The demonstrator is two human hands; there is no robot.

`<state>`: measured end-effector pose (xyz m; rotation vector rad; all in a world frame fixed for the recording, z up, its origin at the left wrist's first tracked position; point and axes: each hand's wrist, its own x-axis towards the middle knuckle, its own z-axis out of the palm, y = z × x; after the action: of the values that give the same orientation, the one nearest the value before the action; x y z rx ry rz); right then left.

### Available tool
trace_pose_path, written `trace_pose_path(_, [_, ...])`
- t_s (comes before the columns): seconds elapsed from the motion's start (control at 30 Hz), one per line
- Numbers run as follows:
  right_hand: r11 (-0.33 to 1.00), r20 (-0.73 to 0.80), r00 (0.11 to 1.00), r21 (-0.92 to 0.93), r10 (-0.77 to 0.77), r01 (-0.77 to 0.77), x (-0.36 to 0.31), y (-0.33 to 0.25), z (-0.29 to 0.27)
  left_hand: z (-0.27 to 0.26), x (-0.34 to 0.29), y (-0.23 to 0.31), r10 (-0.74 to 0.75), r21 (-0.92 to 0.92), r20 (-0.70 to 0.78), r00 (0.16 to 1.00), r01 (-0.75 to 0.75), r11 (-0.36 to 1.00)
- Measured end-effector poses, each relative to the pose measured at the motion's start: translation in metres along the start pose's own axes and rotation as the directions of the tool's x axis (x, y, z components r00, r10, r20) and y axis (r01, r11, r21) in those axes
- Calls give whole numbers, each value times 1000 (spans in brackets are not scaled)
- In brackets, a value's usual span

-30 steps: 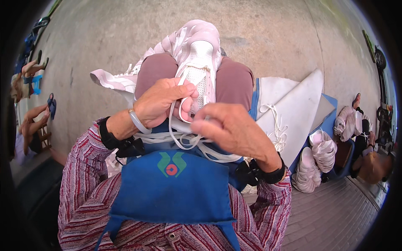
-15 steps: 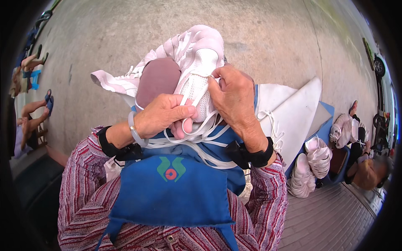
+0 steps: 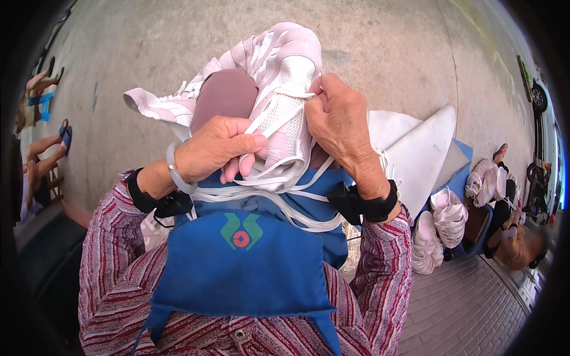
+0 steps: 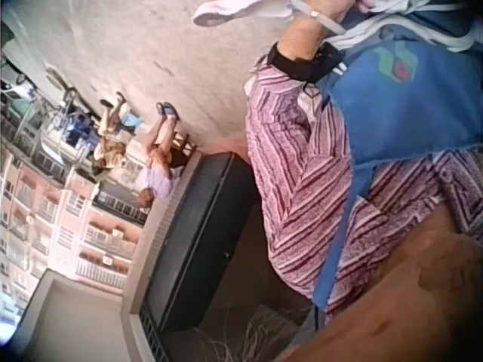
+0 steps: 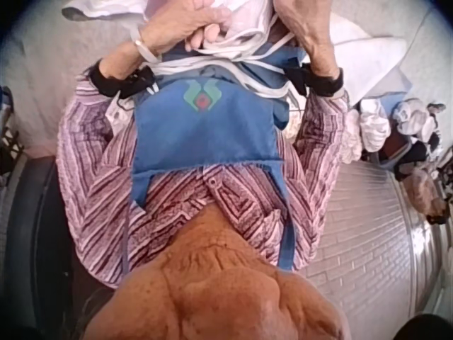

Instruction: The recorder is threading laces through the eyelets of a white athletic shoe.

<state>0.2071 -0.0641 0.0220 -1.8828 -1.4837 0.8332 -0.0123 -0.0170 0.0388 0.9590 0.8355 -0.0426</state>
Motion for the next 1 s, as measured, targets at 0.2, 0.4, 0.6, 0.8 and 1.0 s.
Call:
trace_pose_path(0.2, [860, 422, 872, 318, 248, -399, 4, -5, -27, -3, -4, -5, -33, 10, -1, 999, 33, 999])
trace_pose_path(0.4, [993, 132, 987, -91, 89, -77, 10, -4, -20, -5, -4, -5, -21, 58, 22, 1000, 19, 998])
trace_pose_path(0.6, [990, 19, 992, -67, 129, -127, -11, -8, -14, -6, -2, -3, -40, 72, 40, 998, 37, 997])
trace_pose_path(0.8, [997, -133, 990, -60, 39, -47, -20, -4, 2, -5, -1, -3, -49, 81, 39, 998, 45, 996])
trace_pose_path(1.0, [999, -199, 979, 4, -50, 52, -17, -1, 8, -5, -1, -3, -51, 82, 56, 997, 46, 996])
